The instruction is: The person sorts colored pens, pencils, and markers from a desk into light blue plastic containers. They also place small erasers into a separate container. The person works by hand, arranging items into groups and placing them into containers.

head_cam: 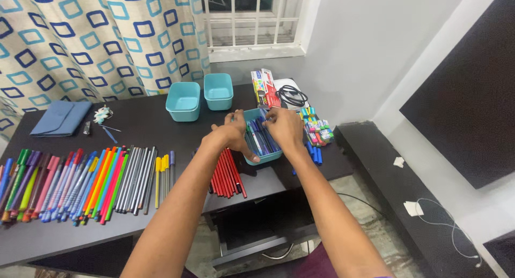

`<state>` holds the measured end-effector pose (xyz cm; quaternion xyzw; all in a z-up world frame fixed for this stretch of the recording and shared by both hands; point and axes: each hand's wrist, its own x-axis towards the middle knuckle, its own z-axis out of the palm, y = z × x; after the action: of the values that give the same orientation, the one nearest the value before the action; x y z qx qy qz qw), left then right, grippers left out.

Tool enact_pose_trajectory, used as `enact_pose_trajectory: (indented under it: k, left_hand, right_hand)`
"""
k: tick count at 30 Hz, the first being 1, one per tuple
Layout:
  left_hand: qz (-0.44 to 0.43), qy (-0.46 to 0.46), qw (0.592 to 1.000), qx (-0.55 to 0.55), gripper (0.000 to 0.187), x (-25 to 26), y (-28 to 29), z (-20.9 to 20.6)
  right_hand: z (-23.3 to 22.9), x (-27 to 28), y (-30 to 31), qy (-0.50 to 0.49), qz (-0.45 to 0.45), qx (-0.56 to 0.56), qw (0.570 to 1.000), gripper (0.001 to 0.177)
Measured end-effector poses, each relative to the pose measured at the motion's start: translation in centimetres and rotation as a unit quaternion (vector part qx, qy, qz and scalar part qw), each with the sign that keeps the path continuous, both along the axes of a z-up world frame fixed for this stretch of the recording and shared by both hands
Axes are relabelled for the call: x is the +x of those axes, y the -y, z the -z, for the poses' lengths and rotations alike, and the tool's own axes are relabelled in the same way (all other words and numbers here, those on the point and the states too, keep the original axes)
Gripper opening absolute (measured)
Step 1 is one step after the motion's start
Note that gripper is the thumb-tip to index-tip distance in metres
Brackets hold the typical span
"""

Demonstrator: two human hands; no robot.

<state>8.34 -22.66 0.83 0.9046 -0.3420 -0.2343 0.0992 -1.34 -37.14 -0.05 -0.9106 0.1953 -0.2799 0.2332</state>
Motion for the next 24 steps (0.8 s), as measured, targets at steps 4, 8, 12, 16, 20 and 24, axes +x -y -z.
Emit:
enact_pose_trajectory:
  k: [4, 8, 12, 16, 20, 24]
  left_hand:
    - [0.007, -0.001, 1.000, -0.008, 0.173, 0.1, 0.0, 0.2]
    - [0.008, -0.001, 1.000, -0.018, 0.174, 0.1, 0.0, 0.3]
    - [-0.003, 0.004, 0.997, -0.082, 0.177, -0.4, -0.7, 0.6]
    - [0.017, 0.071, 0.967, -0.246, 0.171, -1.8, -4.0, 1.6]
    - [-0.026, 0.107, 0.941, -0.321, 0.156, -2.6, -9.0, 2.6]
    - [-0.096, 0.123, 0.938, -0.310, 0.148, -2.5, -14.6, 2.8]
  right_hand:
    - [1.4, -0.2, -0.4, 0.020, -0.002, -0.064, 0.998, 0.016]
    - [2.2, -0.1, -0.4, 0.037, -0.010, -0.104, 0.994, 0.012]
    - [1.9, -0.4, -0.7, 0.067, -0.007, -0.080, 0.995, 0.010]
    - [0.7, -1.1, -2.3, 0.121, -0.007, -0.049, 0.991, 0.012]
    - [-0.5, -1.2, -6.0, 0.152, -0.050, -0.017, 0.987, 0.015]
    - [-1.0, 0.3, -9.9, 0.105, -0.136, 0.050, 0.984, 0.015]
